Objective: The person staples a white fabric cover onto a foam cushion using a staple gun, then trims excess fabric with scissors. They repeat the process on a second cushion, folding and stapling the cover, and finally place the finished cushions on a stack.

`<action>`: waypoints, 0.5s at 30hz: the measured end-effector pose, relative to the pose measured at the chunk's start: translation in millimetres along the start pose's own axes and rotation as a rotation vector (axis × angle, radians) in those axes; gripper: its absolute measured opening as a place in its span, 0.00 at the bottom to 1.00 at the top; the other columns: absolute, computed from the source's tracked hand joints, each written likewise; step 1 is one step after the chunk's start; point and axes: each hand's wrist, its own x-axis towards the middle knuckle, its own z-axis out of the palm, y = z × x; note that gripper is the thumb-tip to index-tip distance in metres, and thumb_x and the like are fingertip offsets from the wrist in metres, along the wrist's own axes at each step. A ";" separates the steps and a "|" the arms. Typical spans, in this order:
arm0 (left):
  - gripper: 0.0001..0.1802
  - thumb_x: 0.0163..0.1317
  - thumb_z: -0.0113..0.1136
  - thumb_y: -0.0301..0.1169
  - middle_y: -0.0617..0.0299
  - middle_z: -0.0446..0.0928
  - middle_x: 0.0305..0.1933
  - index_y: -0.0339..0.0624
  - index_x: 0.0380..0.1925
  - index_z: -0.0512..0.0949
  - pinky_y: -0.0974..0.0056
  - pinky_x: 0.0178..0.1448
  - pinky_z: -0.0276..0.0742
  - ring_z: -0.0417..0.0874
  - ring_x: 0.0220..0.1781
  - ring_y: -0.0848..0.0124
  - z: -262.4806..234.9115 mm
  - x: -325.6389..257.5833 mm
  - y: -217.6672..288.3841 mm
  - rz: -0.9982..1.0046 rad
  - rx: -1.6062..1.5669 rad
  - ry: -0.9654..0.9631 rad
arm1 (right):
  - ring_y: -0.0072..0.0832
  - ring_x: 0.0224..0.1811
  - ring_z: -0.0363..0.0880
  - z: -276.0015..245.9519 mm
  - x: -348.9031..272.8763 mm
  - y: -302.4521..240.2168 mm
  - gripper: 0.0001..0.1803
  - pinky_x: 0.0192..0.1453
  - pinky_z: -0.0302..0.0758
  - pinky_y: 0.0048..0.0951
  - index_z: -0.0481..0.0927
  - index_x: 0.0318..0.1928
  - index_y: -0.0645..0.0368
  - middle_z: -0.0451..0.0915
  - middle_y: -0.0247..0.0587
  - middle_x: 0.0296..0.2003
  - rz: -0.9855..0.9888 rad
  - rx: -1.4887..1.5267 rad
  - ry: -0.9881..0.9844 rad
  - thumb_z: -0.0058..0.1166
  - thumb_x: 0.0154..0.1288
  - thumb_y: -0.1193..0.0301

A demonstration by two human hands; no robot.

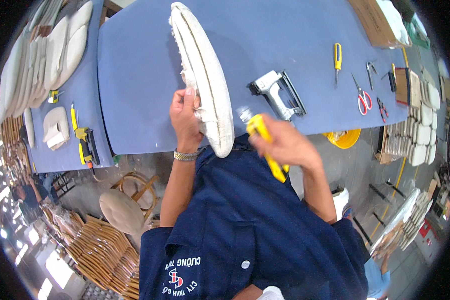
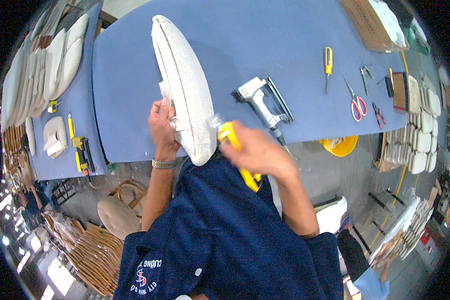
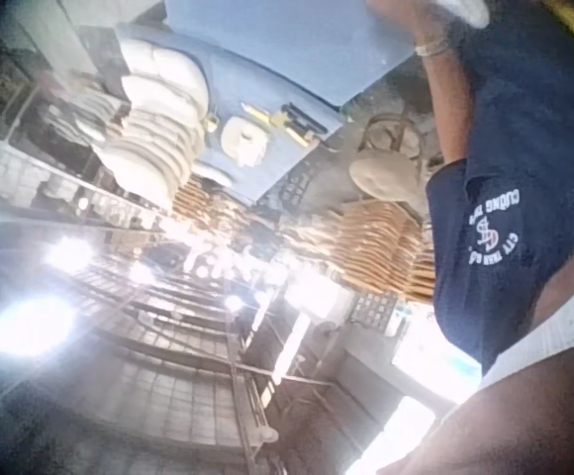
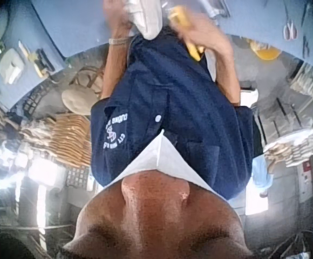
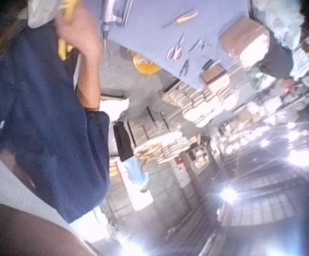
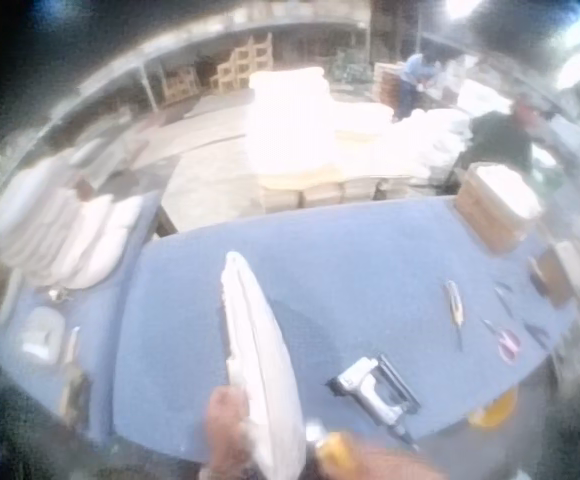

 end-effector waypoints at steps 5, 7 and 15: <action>0.15 0.78 0.56 0.37 0.74 0.68 0.26 0.46 0.30 0.71 0.73 0.32 0.63 0.65 0.26 0.82 -63.7 12.5 10.2 0.122 0.273 0.274 | 0.33 0.29 0.86 -50.9 29.9 123.2 0.16 0.35 0.81 0.39 0.76 0.46 0.62 0.83 0.43 0.27 0.314 0.076 0.496 0.59 0.71 0.62; 0.15 0.78 0.56 0.37 0.74 0.69 0.26 0.45 0.30 0.72 0.72 0.31 0.63 0.65 0.26 0.81 -91.9 27.1 2.6 0.138 0.420 0.318 | 0.35 0.36 0.88 -69.9 38.8 190.9 0.16 0.40 0.82 0.39 0.77 0.48 0.62 0.85 0.46 0.32 0.389 0.063 0.548 0.58 0.70 0.63; 0.10 0.76 0.58 0.31 0.69 0.76 0.26 0.39 0.35 0.76 0.75 0.28 0.63 0.67 0.24 0.85 -144.0 23.4 -22.0 0.255 0.462 0.321 | 0.30 0.46 0.86 -70.2 19.8 149.4 0.24 0.50 0.81 0.32 0.78 0.65 0.57 0.86 0.44 0.50 0.066 -0.039 0.869 0.58 0.70 0.70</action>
